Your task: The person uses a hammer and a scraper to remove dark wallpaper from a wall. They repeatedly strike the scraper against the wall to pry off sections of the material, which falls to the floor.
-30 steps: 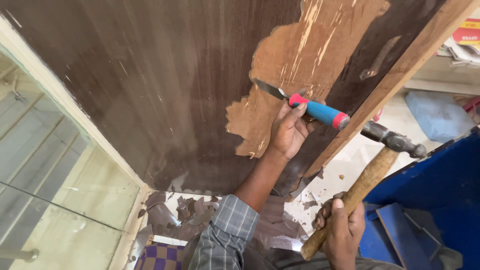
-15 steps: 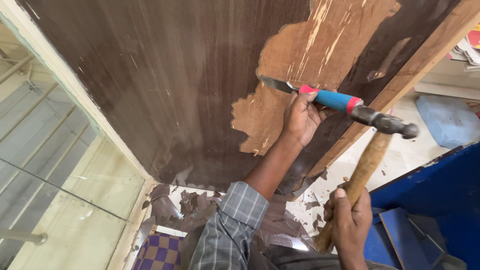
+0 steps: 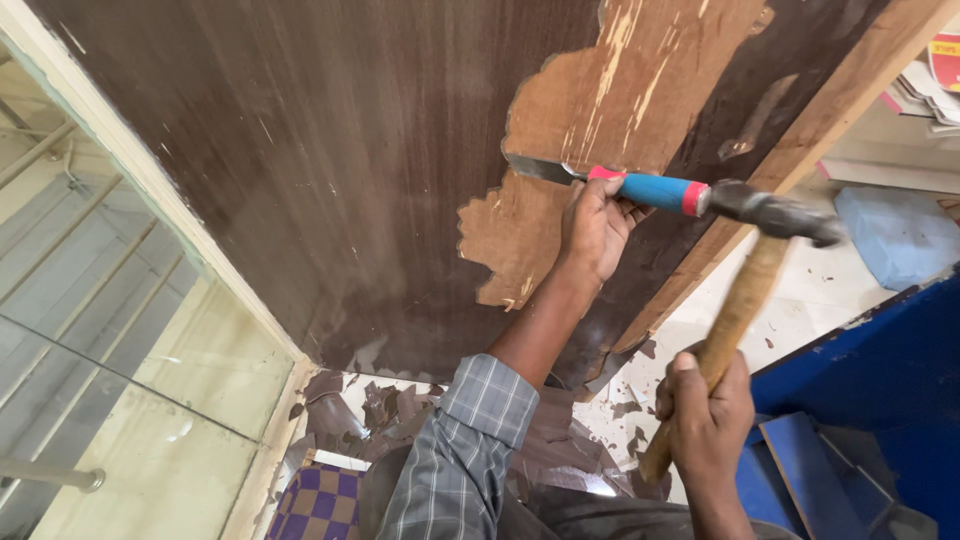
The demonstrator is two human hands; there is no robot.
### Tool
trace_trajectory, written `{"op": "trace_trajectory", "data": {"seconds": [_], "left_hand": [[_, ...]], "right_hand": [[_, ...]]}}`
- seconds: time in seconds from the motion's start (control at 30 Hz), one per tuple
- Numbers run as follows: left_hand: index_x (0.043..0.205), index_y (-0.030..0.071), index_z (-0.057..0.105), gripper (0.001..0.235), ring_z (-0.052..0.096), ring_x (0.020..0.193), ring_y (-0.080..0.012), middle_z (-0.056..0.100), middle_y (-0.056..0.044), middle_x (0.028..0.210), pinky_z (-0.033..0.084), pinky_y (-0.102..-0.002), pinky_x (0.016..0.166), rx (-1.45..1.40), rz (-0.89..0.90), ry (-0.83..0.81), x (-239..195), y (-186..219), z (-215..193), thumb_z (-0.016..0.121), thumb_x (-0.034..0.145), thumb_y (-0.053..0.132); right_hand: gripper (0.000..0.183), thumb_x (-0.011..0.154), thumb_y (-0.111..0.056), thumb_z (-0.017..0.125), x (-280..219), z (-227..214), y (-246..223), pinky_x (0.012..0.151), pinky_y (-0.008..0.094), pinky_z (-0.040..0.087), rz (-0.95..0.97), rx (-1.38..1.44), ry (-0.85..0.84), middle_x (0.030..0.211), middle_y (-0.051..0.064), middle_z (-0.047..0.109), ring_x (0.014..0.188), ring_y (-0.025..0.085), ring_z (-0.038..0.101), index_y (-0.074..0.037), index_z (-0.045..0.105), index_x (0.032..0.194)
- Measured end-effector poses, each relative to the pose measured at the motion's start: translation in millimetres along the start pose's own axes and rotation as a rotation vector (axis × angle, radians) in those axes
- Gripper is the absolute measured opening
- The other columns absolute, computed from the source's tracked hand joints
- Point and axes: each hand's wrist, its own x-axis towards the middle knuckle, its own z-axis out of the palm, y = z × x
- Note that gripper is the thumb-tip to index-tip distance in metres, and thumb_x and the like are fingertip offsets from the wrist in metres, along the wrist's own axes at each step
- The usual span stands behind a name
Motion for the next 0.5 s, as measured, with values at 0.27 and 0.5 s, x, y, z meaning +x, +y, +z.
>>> {"op": "trace_trajectory", "data": {"seconds": [0.27, 0.5], "left_hand": [[0.109, 0.003, 0.054, 0.013, 0.067, 0.104, -0.0299, 0.067, -0.017, 0.110, 0.056, -0.051, 0.091, -0.026, -0.044, 0.058, 4.5, 2.6, -3.7, 0.054, 0.098, 0.010], [0.109, 0.000, 0.054, 0.014, 0.068, 0.100, -0.0293, 0.066, -0.017, 0.108, 0.057, -0.052, 0.093, -0.034, -0.037, 0.036, 10.9, -0.1, -15.8, 0.055, 0.101, 0.011]], "right_hand": [[0.012, 0.105, -0.011, 0.050, 5.3, 9.8, 3.5, 0.043, 0.029, 0.044, 0.061, 0.076, 0.028, 0.071, 0.006, 0.051, 0.051, 0.012, 0.050, -0.003, 0.042, 0.102], [0.009, 0.106, -0.012, 0.047, 2.9, -6.7, -1.1, 0.044, 0.027, 0.046, -0.114, 0.197, 0.113, 0.077, 0.004, 0.051, 0.054, 0.010, 0.051, -0.006, 0.041, 0.106]]}}
